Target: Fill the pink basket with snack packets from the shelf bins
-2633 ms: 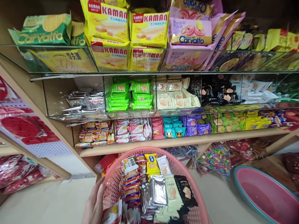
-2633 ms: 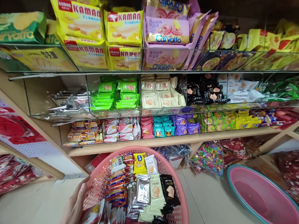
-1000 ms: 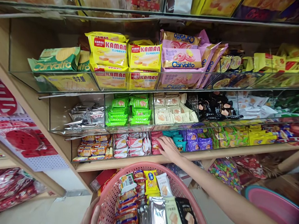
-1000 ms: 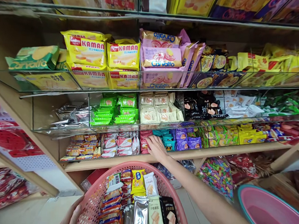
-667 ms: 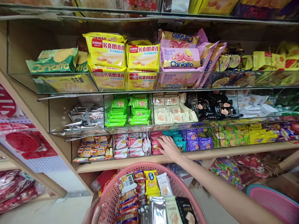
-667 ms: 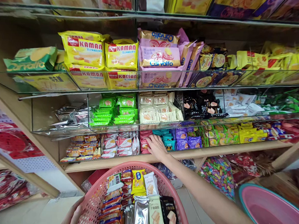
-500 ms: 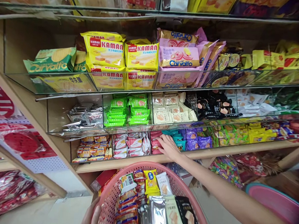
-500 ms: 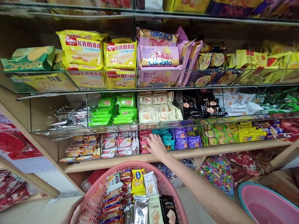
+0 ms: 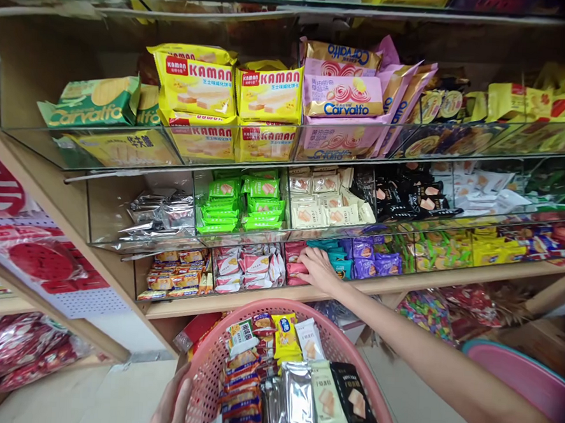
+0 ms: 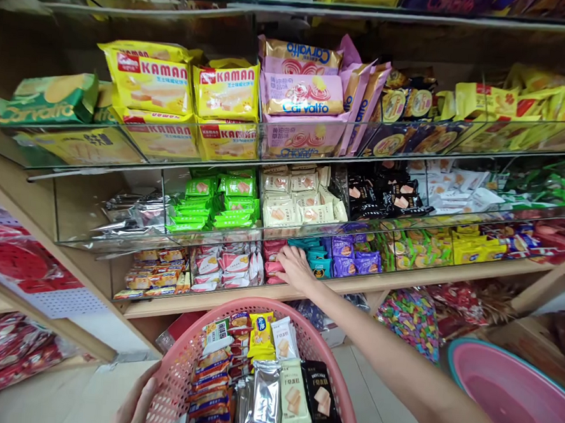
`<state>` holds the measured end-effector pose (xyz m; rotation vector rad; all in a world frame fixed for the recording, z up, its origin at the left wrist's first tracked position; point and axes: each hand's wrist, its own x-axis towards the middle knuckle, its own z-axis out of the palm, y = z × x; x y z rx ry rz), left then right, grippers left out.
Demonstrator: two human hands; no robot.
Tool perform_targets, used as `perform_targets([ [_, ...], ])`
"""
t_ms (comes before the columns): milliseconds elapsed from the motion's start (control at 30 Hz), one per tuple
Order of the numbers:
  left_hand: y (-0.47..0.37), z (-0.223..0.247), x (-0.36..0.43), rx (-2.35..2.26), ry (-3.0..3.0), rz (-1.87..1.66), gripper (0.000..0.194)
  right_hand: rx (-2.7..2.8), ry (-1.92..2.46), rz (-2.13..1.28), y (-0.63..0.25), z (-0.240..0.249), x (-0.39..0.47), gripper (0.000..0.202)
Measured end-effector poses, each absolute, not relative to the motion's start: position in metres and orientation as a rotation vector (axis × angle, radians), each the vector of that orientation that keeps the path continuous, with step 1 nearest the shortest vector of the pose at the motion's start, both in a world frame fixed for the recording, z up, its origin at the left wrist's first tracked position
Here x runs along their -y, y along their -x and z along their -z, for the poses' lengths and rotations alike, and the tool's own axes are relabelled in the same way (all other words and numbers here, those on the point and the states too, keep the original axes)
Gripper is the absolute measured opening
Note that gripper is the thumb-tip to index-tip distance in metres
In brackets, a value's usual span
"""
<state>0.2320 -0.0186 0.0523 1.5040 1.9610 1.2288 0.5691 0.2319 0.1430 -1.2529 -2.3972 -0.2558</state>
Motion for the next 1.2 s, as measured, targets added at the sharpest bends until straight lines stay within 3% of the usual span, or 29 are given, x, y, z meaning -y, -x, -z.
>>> perform_targets([
  [267, -0.245, -0.074, 0.02, -1.997, -1.352, -1.065, 0.062, 2.271, 1.193, 0.057, -0.572, -0.143, -0.225, 0.012],
  [533, -0.248, -0.076, 0.019, -2.002, -1.28, -1.052, 0.064, 2.031, 1.092, -0.082, -0.595, -0.169, -0.181, 0.022],
  [633, -0.251, -0.076, 0.019, -2.007, -1.287, -1.053, 0.063, 1.84, 1.182, -0.441, -0.596, -0.187, -0.138, 0.029],
  [767, -0.253, -0.077, 0.02, -2.006, -1.312, -1.052, 0.06, 1.646, 1.247, -1.2, -0.581, -0.192, -0.075, 0.036],
  [1000, -0.253, -0.077, 0.024, -2.002, -1.351, -1.057, 0.054, 1.6, 1.194, -1.825, -0.543, -0.125, 0.012, 0.043],
  [1200, -0.253, -0.077, 0.023, -1.989, -1.372, -1.051, 0.053, 1.785, 1.286, -1.774, -0.518, -0.068, 0.04, 0.044],
])
